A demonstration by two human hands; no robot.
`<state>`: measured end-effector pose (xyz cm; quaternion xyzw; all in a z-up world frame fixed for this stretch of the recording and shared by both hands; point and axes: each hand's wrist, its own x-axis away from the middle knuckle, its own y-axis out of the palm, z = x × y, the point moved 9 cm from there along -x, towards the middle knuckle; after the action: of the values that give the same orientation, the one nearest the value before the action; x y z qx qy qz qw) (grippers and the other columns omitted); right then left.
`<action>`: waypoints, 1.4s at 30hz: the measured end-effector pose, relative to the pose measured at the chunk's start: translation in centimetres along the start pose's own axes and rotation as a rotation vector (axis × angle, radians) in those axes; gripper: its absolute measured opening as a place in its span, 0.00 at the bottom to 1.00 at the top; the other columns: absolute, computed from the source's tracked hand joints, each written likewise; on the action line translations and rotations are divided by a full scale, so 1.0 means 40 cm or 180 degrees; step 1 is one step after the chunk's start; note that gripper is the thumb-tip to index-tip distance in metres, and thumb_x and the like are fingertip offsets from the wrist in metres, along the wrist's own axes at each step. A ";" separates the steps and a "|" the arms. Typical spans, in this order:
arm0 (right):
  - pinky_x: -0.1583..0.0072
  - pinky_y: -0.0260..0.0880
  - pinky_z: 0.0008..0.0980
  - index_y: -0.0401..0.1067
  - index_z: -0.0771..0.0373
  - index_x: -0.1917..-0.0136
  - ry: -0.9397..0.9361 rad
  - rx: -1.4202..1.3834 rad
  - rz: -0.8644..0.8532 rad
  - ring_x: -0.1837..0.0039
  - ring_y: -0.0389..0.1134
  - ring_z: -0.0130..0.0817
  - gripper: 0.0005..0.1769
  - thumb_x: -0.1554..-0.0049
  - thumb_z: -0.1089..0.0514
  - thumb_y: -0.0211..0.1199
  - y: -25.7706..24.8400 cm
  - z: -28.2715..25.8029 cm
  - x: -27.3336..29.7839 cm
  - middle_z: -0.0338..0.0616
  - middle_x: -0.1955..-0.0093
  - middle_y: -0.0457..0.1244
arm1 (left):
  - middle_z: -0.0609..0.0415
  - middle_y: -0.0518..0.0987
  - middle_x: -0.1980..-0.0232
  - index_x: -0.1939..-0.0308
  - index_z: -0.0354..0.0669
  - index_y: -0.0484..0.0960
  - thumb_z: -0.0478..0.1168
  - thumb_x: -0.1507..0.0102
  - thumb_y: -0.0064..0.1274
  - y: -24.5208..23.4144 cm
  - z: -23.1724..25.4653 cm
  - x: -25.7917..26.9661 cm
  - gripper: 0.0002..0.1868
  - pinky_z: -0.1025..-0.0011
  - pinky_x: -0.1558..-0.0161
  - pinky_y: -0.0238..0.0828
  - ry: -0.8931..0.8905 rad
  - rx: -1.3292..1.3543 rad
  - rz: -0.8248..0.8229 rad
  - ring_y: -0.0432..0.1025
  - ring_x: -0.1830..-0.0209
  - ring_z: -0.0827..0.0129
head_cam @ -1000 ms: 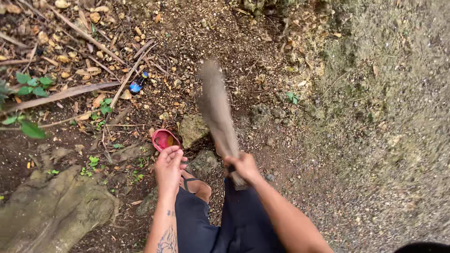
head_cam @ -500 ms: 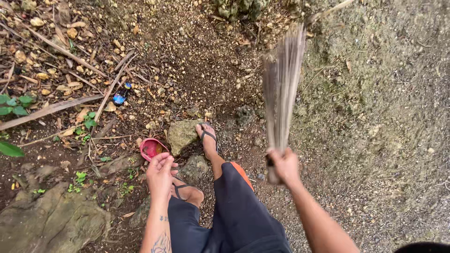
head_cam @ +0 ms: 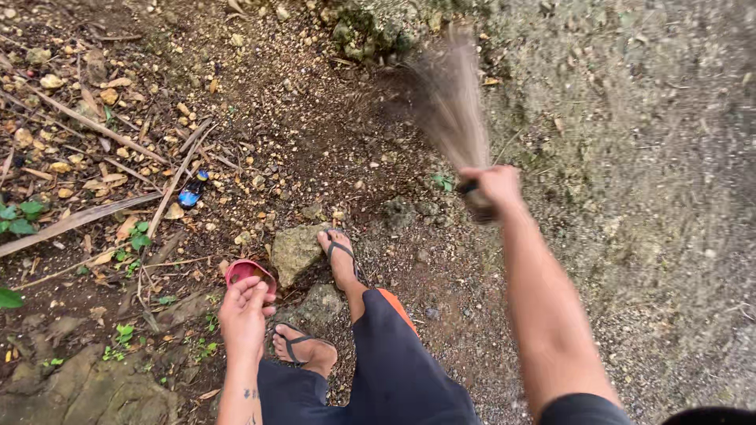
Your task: The person sweeps the outdoor ground and debris using a handheld stick broom.
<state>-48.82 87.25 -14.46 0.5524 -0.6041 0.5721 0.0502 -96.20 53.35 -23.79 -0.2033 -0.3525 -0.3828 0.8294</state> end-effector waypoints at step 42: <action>0.44 0.72 0.44 0.78 0.71 0.54 -0.1753 0.2136 -0.2356 0.51 0.73 0.52 0.34 0.53 0.35 0.73 1.067 0.152 0.328 0.61 0.56 0.70 | 0.47 0.74 0.35 0.31 0.45 0.62 0.35 0.37 0.58 0.012 0.022 -0.135 0.33 0.73 0.57 0.76 0.0315 0.0577 0.0566 0.76 0.44 0.67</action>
<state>-81.32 63.42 -34.58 0.8417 -0.1464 0.5118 -0.0903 -98.69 56.85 -27.22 -0.1389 -0.3248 -0.2840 0.8914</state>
